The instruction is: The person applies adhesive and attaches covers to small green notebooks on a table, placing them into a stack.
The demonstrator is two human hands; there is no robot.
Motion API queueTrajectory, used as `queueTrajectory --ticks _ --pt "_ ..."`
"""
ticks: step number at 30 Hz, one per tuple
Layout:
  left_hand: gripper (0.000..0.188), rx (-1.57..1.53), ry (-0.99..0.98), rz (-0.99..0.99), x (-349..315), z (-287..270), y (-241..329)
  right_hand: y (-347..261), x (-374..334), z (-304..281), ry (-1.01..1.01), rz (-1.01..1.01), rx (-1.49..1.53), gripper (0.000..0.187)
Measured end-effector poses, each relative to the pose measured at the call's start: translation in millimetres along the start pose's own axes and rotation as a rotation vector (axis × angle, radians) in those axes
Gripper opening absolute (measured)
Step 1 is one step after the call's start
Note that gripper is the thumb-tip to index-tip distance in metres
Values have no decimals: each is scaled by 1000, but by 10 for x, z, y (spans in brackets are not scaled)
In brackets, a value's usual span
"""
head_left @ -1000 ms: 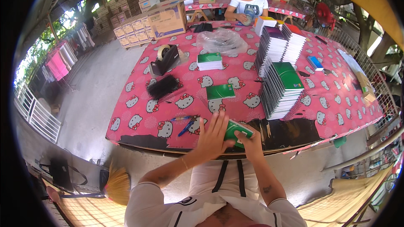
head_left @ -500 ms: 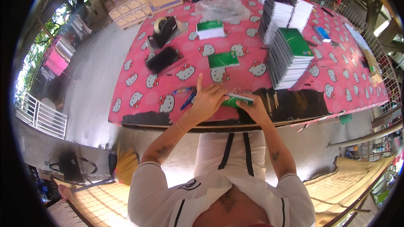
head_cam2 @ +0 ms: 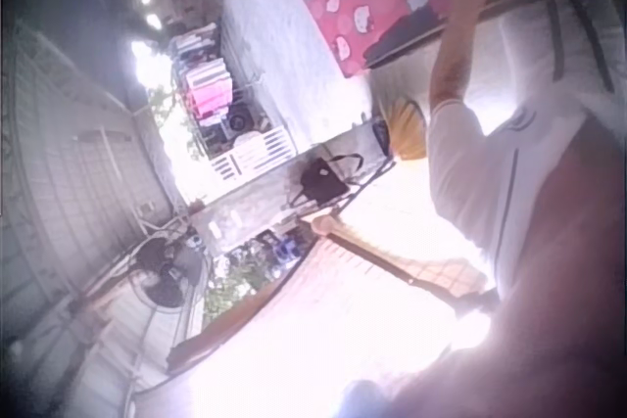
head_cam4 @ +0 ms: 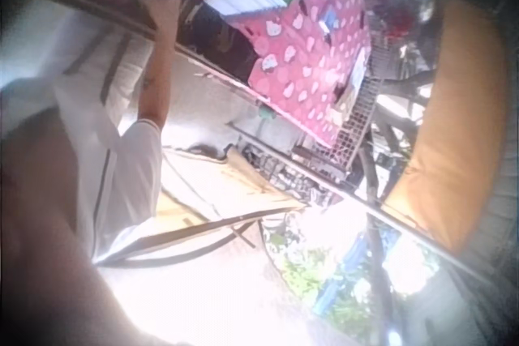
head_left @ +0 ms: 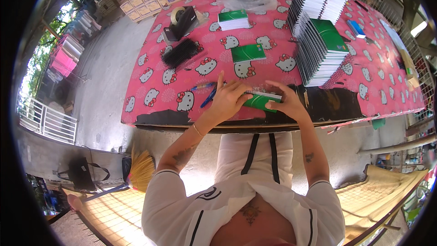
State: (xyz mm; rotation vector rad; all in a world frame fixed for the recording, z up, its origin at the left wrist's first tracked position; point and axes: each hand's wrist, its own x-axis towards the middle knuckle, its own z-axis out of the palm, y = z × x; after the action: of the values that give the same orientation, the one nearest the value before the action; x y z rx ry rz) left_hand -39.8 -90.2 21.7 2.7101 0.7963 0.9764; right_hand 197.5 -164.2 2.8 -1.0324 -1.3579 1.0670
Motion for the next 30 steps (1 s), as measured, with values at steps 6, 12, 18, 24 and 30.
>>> queueTrajectory --ticks 6,12,18,24,30 --pt "19 14 57 47 -3 31 -27 -277 165 212 -42 -323 -792 34" --pt "19 4 44 33 -43 -21 -15 -279 106 271 -41 -315 -881 30" --pt "23 -3 -46 78 -16 -42 1 46 -32 158 66 22 105 31" --pt "25 278 77 89 31 133 208 278 -123 193 -17 41 10 28" --pt "27 73 -30 111 6 16 65 198 -75 204 9 75 -49 25"
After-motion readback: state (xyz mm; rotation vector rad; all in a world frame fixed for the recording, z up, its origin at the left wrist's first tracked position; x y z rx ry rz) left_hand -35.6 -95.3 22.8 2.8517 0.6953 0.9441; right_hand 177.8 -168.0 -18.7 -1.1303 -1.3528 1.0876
